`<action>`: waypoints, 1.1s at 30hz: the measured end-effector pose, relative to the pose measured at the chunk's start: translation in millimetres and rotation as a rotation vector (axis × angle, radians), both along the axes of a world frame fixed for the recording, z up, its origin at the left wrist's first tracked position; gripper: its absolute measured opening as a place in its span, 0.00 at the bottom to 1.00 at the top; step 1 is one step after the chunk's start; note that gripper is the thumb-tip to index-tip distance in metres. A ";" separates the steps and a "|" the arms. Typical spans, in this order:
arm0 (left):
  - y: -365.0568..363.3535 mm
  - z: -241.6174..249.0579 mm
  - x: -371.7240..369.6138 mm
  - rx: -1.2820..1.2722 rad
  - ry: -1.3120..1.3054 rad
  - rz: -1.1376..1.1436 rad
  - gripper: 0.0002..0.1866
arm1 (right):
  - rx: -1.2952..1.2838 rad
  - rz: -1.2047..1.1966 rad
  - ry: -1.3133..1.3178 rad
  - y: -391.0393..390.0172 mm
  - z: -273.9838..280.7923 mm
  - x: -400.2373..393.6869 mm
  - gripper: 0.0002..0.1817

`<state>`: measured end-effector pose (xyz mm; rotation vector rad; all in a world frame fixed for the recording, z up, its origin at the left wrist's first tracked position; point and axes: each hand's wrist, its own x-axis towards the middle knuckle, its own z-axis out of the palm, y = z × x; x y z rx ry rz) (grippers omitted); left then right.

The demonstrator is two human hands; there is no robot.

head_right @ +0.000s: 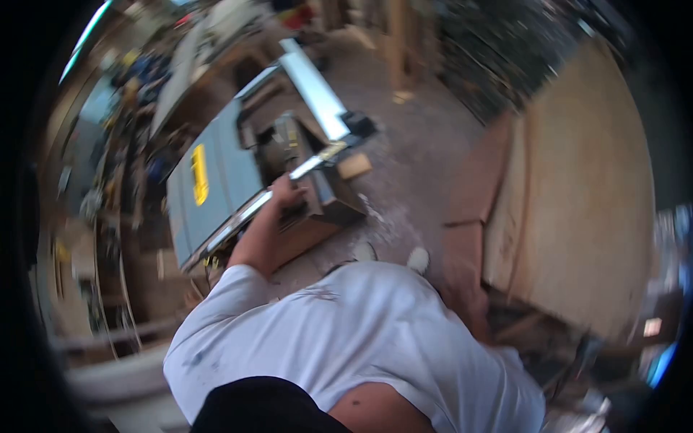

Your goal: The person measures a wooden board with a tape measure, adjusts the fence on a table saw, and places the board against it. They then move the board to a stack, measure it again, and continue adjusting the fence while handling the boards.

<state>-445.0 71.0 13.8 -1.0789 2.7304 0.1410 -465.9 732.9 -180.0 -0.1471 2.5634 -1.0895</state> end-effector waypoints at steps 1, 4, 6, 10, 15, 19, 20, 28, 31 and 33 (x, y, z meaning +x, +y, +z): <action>-2.1 2.2 0.8 0.047 0.023 -0.050 0.46 | 0.018 -0.077 -0.024 17.7 -10.2 26.1 0.19; -3.9 3.3 -0.5 0.068 -0.026 -0.039 0.48 | 0.215 -0.093 0.053 34.0 -64.4 25.7 0.17; -7.7 1.4 1.0 0.117 -0.023 -0.056 0.49 | 0.276 -0.158 -0.111 28.9 -34.9 27.8 0.16; -3.8 0.5 -1.1 0.096 -0.042 -0.064 0.50 | 0.257 -0.197 -0.099 27.9 7.0 15.6 0.17; -0.4 -2.5 0.7 0.035 -0.028 -0.038 0.49 | 0.329 -0.118 -0.202 48.0 -41.6 11.7 0.11; 10.7 11.8 -1.6 0.062 0.022 -0.037 0.44 | 0.574 0.391 -0.201 61.7 -119.1 10.6 0.15; 7.1 4.3 1.7 0.037 0.038 -0.034 0.44 | 0.553 0.364 -0.094 60.7 -91.7 5.0 0.15; 19.9 7.3 5.6 0.046 0.019 0.041 0.52 | 0.201 0.065 0.301 -73.3 83.5 -114.6 0.38; 21.9 7.4 4.7 0.063 0.013 0.079 0.53 | 0.227 -0.084 0.201 -96.0 33.9 -216.5 0.38; 18.8 11.5 6.8 0.134 0.016 0.064 0.54 | 0.220 -0.076 0.111 -118.9 15.1 -263.8 0.37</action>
